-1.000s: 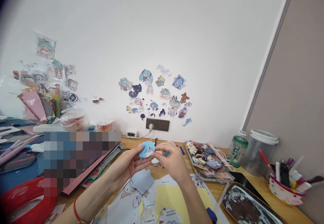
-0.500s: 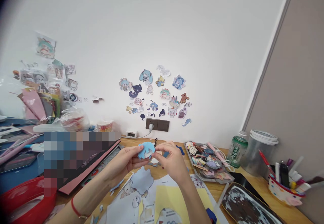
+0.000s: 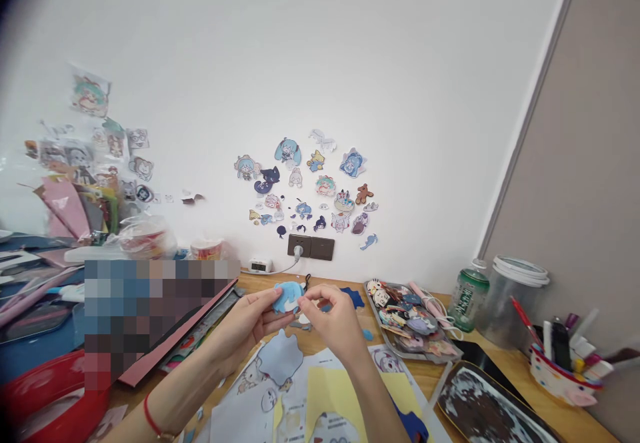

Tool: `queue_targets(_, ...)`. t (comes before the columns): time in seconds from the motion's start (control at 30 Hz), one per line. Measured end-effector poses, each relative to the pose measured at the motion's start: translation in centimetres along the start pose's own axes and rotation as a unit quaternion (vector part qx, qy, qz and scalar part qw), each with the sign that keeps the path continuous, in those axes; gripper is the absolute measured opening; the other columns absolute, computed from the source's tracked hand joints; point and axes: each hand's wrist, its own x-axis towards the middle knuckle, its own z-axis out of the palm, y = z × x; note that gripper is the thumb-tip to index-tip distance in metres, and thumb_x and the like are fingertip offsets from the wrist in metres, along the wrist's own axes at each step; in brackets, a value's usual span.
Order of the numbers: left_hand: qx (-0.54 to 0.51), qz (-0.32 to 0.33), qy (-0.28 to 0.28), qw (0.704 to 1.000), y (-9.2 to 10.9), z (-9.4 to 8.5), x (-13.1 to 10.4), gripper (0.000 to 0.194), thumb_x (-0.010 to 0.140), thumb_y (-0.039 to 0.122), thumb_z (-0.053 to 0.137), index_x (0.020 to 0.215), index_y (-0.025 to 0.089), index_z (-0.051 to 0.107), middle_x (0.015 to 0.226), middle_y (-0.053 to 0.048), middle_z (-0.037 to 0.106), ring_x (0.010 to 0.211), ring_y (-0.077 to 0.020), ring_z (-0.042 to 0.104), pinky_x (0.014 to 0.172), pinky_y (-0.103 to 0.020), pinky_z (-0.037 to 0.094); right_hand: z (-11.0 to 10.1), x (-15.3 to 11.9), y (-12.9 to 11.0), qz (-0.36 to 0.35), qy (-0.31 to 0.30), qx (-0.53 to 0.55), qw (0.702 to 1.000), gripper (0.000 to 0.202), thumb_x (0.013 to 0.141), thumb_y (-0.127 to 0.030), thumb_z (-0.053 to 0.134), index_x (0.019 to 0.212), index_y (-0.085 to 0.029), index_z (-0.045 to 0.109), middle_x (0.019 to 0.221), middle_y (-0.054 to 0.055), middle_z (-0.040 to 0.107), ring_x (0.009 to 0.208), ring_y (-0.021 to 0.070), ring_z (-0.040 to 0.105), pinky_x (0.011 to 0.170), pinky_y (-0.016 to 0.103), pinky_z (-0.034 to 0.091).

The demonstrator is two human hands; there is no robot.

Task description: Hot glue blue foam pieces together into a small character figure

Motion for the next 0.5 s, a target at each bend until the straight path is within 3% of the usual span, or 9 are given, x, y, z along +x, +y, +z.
queue_targets(0.5,0.015,0.029,-0.055,0.998,-0.75,-0.13,0.24,0.022,0.068,0.015,0.07,0.09,0.012,0.068,0.094,-0.008,0.07,0.09,-0.0168,0.062,0.087,-0.024,0.048,0.06,0.19,0.84,0.037,-0.011,0.014,0.999,0.021,0.071,-0.034,0.057,0.063,-0.016,0.062,0.067,0.003,0.064,0.064,0.0162,0.056,0.058,0.025,0.042)
